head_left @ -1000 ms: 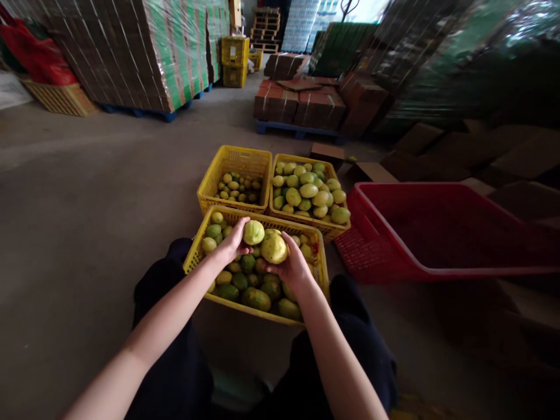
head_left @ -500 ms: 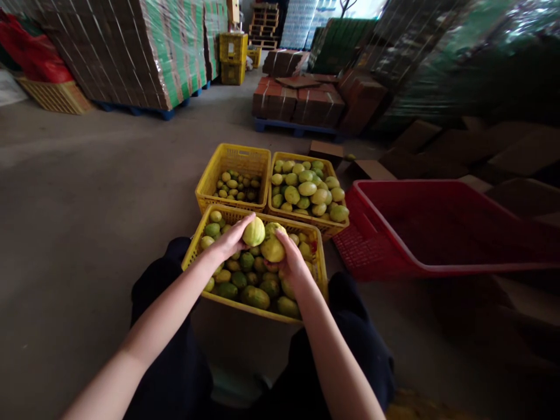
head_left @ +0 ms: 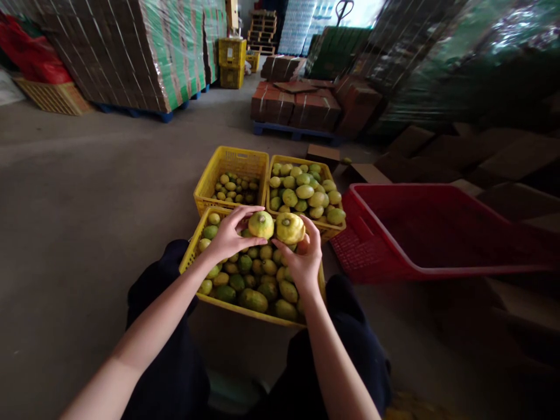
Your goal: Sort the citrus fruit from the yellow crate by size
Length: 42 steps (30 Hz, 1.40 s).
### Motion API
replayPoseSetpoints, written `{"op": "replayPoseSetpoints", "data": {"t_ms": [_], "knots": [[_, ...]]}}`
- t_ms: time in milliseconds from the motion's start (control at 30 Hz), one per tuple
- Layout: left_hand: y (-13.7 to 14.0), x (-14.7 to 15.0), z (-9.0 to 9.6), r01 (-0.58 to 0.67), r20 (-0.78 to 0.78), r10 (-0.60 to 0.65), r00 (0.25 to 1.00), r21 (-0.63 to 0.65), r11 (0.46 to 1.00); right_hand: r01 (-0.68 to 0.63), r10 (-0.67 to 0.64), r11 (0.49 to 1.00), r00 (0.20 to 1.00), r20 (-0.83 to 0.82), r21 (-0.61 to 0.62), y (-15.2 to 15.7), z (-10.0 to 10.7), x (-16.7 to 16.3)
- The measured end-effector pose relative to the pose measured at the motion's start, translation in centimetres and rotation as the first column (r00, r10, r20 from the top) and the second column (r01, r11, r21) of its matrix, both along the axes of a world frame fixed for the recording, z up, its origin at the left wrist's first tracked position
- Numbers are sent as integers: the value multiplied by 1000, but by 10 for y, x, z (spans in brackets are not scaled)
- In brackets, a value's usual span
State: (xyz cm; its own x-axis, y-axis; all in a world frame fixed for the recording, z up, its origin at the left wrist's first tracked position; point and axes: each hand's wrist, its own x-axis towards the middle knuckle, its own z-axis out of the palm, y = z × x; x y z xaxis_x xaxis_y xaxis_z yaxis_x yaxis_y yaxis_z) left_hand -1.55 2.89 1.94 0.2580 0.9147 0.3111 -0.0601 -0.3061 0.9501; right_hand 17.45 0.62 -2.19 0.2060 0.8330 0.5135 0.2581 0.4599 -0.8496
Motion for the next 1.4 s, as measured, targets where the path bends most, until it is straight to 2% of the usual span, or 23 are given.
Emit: {"op": "replayPoseSetpoints", "data": {"t_ms": [133, 233, 567, 700, 800, 900, 1000, 1067, 1167, 1233, 1300, 1400], "knots": [[-1, -4, 3, -2, 35, 2, 999, -4, 1000, -21, 33, 996, 989, -146, 84, -3, 8, -4], [0, -7, 3, 21, 42, -23, 999, 36, 999, -31, 50, 994, 982, -183, 105, -5, 12, -6], [0, -11, 1, 43, -53, -35, 998, 172, 984, -32, 63, 990, 974, -219, 141, -6, 17, -7], [0, -12, 3, 3, -10, -2, 1000, 170, 985, -90, 112, 992, 948, -297, 88, -6, 20, -5], [1, -13, 4, 39, 89, -46, 995, 85, 996, -161, 148, 987, 922, -358, -7, -6, 21, -1], [2, -12, 4, 86, 213, -70, 975, -69, 994, -250, 190, 963, 895, -403, -101, -7, 23, 1], [5, -8, 0, 100, 387, 12, 922, -269, 958, -298, 178, 936, 860, -478, -187, -9, 24, -2], [6, -2, -4, 91, 447, 120, 886, -423, 901, -329, 156, 914, 826, -542, -238, -10, 23, -6], [6, 8, -8, 39, 424, 287, 859, -613, 789, -381, 135, 875, 785, -604, -298, -11, 20, -14], [5, 13, -9, 6, 384, 347, 856, -677, 736, -381, 101, 860, 779, -619, -340, -12, 17, -18], [4, 15, -9, -7, 352, 345, 870, -691, 722, -370, 59, 850, 774, -631, -375, -11, 13, -21], [4, 13, -11, -33, 297, 317, 901, -681, 732, -402, 35, 828, 732, -680, -390, -8, 8, -24]]}}
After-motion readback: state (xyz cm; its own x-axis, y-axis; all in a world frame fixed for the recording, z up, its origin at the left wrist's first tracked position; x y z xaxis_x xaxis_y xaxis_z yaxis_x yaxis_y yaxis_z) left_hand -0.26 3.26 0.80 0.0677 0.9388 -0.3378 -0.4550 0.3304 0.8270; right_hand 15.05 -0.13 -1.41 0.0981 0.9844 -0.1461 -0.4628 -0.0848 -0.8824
